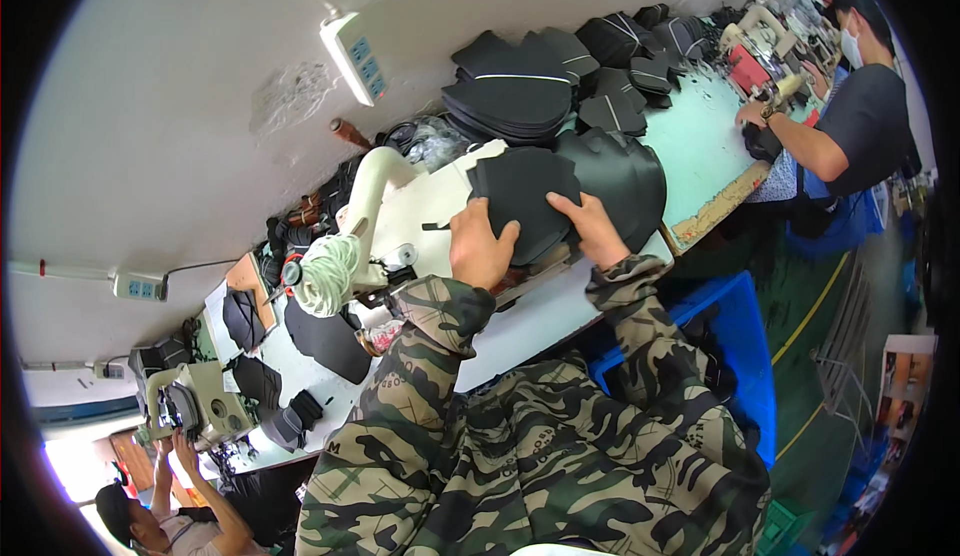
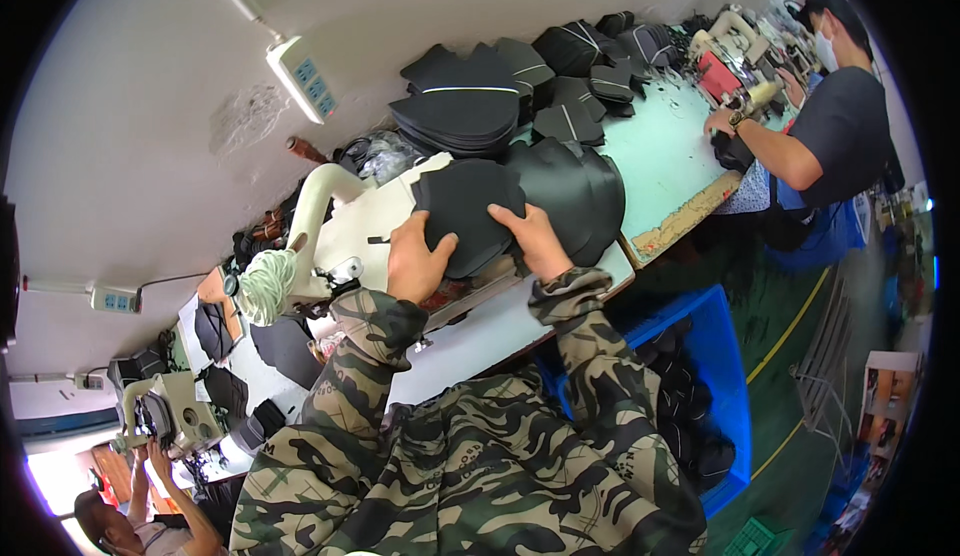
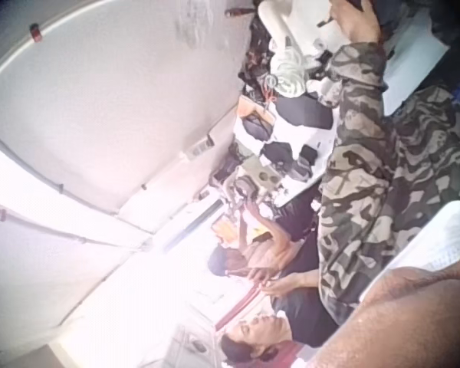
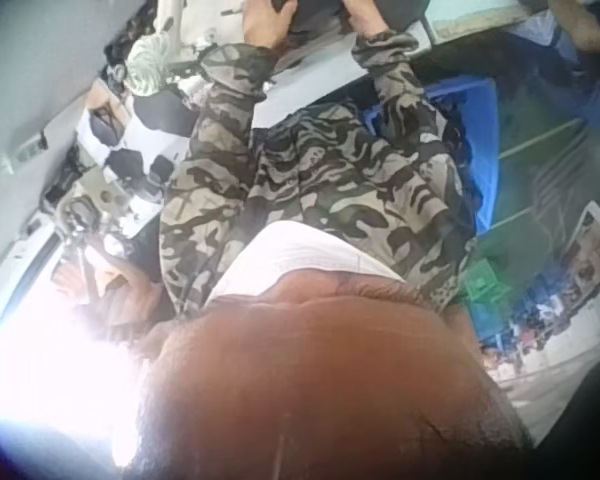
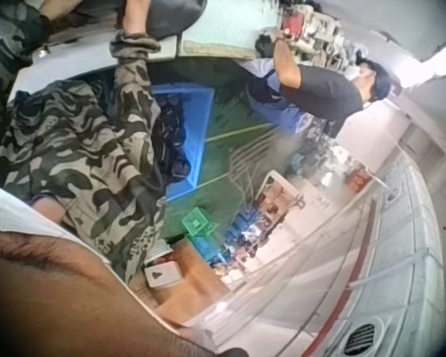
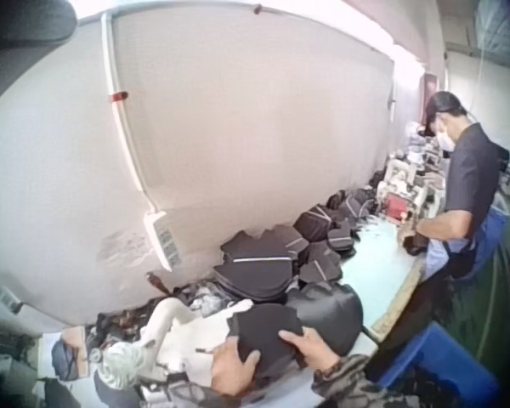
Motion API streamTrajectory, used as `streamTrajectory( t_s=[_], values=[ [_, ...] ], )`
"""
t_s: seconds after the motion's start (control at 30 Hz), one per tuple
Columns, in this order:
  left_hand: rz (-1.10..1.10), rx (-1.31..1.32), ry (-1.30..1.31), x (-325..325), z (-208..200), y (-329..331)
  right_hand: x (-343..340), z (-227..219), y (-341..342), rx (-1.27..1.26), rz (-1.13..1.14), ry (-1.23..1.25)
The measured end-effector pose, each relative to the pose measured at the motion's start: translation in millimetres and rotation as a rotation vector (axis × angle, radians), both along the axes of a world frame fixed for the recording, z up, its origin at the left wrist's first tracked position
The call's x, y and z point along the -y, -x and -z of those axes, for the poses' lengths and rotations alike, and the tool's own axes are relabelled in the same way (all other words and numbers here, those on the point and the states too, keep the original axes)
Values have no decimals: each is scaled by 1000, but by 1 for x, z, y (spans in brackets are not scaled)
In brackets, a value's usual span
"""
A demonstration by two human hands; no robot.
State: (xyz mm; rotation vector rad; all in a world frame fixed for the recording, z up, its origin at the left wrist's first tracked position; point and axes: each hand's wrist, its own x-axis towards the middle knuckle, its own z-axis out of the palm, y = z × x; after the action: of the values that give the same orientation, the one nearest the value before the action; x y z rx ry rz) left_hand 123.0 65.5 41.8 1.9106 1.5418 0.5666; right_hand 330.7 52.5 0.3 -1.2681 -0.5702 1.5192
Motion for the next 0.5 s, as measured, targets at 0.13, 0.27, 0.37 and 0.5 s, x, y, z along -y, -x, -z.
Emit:
streamTrajectory(
  t_s=[0.13,0.27,0.37,0.5],
  values=[
    [11,24,-69,25,-16,-5,21,-19,29,616,211,-390],
    [-349,750,169,39,-24,4,44,-82,86,1272,-177,-973],
    [-495,1277,343,30,-39,34,35,-105,66,911,-303,-803],
    [-416,1441,401,37,-37,41,-1,-89,35,348,-597,-486]
  ],
)
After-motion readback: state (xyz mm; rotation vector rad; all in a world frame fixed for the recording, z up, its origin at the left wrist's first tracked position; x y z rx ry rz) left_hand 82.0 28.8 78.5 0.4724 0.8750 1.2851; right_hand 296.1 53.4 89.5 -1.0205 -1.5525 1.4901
